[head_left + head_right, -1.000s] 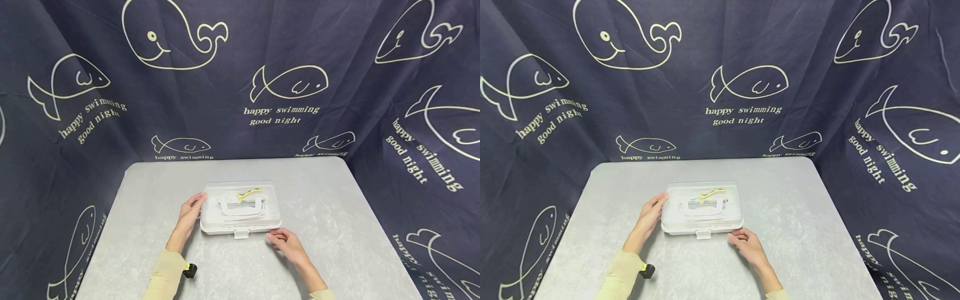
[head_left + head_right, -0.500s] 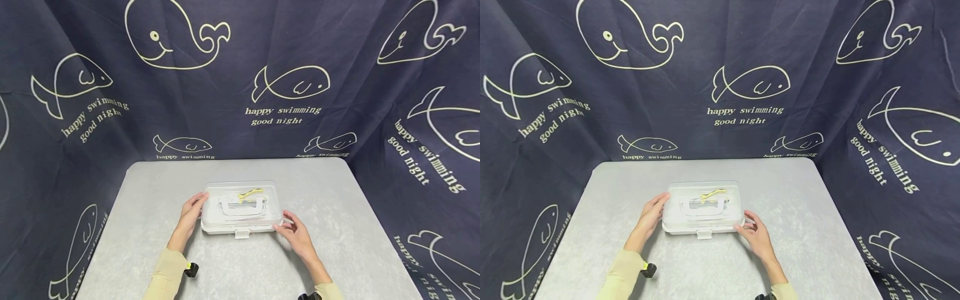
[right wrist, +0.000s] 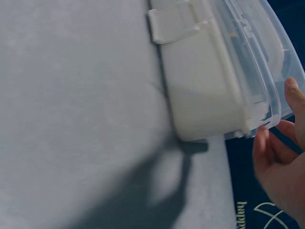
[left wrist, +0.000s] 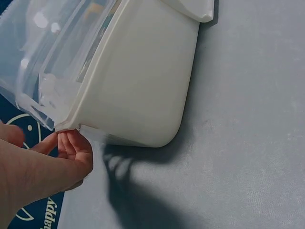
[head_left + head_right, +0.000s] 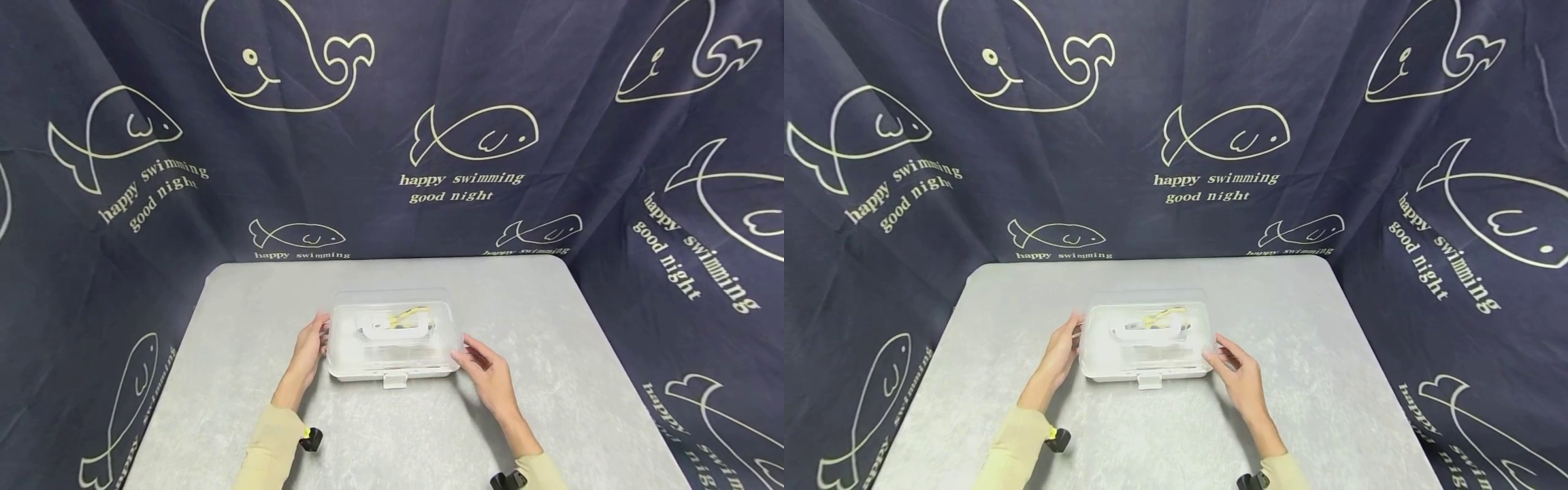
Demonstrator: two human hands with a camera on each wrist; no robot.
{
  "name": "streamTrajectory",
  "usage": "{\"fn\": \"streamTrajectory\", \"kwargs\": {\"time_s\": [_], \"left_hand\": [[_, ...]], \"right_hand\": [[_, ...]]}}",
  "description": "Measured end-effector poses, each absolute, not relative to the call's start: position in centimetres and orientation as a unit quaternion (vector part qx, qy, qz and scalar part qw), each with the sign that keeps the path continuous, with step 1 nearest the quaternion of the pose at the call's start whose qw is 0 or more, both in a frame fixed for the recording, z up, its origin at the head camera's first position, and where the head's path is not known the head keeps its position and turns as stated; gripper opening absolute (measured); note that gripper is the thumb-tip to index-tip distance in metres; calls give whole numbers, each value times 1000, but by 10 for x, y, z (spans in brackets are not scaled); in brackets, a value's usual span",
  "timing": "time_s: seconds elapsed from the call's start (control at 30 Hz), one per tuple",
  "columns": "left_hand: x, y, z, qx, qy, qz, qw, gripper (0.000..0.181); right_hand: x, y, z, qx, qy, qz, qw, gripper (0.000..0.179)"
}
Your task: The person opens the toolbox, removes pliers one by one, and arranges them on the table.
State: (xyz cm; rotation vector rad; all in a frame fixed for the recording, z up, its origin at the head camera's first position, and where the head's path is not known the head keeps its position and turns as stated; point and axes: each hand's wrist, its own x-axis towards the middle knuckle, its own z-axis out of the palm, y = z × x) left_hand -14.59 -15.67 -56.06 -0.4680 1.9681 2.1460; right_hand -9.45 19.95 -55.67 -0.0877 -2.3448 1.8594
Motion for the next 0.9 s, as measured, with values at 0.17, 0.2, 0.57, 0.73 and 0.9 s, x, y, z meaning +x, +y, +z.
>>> {"fn": "streamTrajectory", "kwargs": {"time_s": [0.17,0.2,0.57,0.73,0.9], "left_hand": [[-147,-158,-565,-162,679,711,88,45],[-147,-158,-566,-162,681,709,84,44],[-154,-157,-572,-162,692,701,64,54],[-154,-157,-573,-161,693,700,62,55],[-155,-157,-573,-159,692,702,53,51]], "right_hand": [[-102,202,-544,-16,-763,642,70,47],[-103,203,-543,-10,-762,644,67,49],[-114,201,-517,78,-789,591,146,45],[-120,198,-497,85,-813,553,157,34],[-131,198,-491,95,-804,567,153,30]]}}
